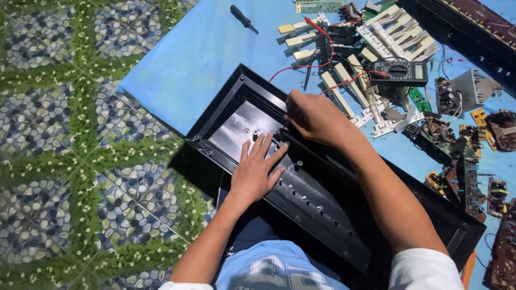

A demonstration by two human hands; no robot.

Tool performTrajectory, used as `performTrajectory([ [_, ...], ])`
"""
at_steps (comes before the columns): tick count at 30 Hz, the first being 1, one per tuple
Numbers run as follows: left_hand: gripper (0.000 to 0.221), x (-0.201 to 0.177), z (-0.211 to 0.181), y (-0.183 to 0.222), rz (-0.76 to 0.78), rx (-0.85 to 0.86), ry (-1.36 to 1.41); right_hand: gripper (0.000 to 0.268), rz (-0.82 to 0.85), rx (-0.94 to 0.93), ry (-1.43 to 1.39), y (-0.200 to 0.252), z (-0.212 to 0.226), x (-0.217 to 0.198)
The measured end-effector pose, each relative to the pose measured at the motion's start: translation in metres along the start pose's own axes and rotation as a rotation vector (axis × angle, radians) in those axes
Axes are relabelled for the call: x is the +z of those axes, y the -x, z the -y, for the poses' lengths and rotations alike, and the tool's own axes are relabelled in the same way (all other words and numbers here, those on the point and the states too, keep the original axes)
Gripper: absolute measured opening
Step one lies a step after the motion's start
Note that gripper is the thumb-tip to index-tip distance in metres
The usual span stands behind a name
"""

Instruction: Assembling internal circuit boards into an electronic keyboard housing and securing them with a screwdriver.

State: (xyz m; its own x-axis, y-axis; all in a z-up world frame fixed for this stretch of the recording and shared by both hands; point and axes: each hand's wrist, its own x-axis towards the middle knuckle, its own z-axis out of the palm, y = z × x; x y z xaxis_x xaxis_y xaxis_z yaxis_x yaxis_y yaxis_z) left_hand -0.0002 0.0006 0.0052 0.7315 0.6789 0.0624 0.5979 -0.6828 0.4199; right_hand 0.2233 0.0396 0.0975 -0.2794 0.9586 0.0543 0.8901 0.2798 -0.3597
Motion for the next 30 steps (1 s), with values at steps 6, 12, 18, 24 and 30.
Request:
performTrajectory([
  [6, 0.052, 0.002, 0.0, 0.0, 0.005, -0.016, 0.026, 0.028, -0.008, 0.031, 0.022, 0.002, 0.005, -0.003],
  [12, 0.055, -0.001, -0.001, 0.001, 0.007, -0.015, 0.026, 0.024, -0.015, 0.039, 0.149, 0.003, -0.004, 0.008],
  [18, 0.056, 0.0, -0.001, 0.0, 0.012, -0.021, 0.023, 0.034, 0.087, 0.032, 0.028, 0.001, -0.003, -0.003],
  [24, 0.055, 0.002, 0.0, 0.0, -0.006, -0.009, 0.017, 0.024, 0.025, 0.052, 0.177, 0.001, -0.004, 0.007],
  [30, 0.051, -0.002, -0.001, 0.001, -0.013, 0.0, 0.014, 0.033, 0.108, 0.047, 0.068, 0.004, -0.001, 0.002],
])
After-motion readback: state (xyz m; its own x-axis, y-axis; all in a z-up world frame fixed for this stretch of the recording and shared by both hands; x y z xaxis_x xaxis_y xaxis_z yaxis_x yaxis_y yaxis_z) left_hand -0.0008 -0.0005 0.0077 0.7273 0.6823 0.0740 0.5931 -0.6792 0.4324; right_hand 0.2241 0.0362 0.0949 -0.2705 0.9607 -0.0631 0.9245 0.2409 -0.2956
